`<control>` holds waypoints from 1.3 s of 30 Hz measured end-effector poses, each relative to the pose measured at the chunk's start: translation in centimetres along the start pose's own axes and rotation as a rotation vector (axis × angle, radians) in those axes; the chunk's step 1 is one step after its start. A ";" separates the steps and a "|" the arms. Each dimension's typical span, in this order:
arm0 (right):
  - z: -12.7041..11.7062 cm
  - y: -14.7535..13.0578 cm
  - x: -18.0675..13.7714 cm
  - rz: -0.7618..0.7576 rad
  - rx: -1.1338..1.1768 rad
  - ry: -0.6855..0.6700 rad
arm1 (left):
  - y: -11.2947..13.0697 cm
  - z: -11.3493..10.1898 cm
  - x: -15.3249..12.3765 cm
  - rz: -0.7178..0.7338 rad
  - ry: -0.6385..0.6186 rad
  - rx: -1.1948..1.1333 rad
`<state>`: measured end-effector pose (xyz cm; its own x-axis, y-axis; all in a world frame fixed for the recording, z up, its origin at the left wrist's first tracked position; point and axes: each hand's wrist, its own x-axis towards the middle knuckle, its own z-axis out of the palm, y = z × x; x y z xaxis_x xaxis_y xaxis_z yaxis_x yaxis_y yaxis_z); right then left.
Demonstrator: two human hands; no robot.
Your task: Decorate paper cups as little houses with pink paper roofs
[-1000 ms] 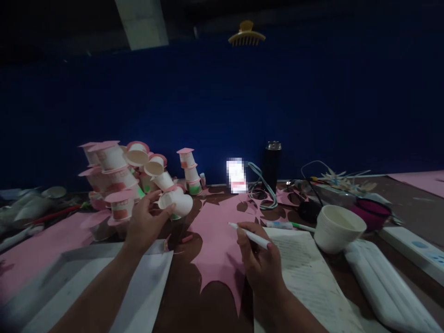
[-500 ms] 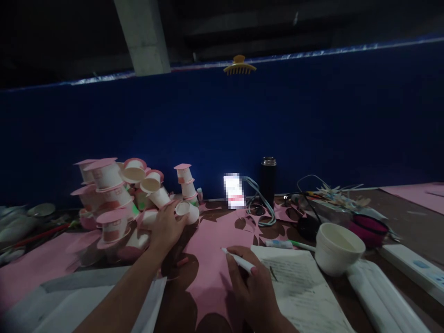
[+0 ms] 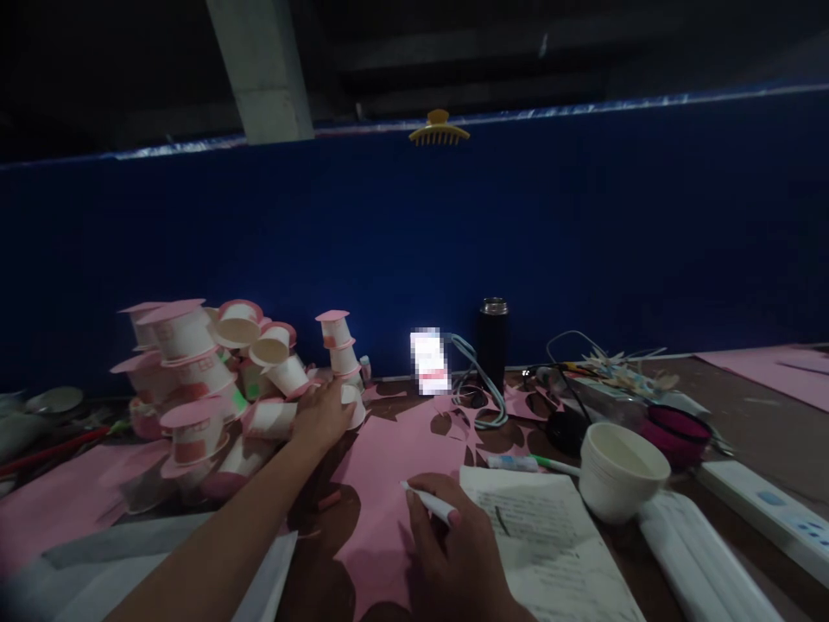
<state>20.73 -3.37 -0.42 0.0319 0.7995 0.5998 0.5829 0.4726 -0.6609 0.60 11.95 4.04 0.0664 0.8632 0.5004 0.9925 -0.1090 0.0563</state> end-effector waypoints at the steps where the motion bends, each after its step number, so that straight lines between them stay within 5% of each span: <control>1: 0.0 0.0 0.0 0.000 -0.003 -0.004 | -0.1 0.1 0.0 0.002 -0.002 0.009; 9: 0.0 0.0 -0.1 0.023 -0.017 -0.012 | -0.5 0.2 -0.3 0.046 0.024 0.030; 17: -0.1 -0.2 -0.1 0.061 -0.011 -0.017 | 0.3 -4.2 -2.7 0.184 0.119 -0.013; 21: -0.4 0.0 0.1 0.040 0.001 0.024 | 0.6 -5.5 -5.6 0.189 -0.043 -0.106; 26: -1.2 0.0 0.7 0.104 0.031 0.146 | 0.8 -3.8 -8.3 0.080 -0.215 -0.278; 32: -1.5 -0.1 0.9 0.096 0.014 0.231 | -1.8 -1.2 -9.0 0.066 -0.070 -0.175; 39: -0.9 0.8 0.2 0.124 0.026 0.240 | -4.0 -0.5 -8.3 0.023 -0.008 -0.090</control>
<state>21.90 -3.13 -0.41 0.2950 0.7425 0.6014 0.5412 0.3888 -0.7456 -4.02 4.97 0.04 0.0901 0.8638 0.4957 0.9775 -0.1721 0.1223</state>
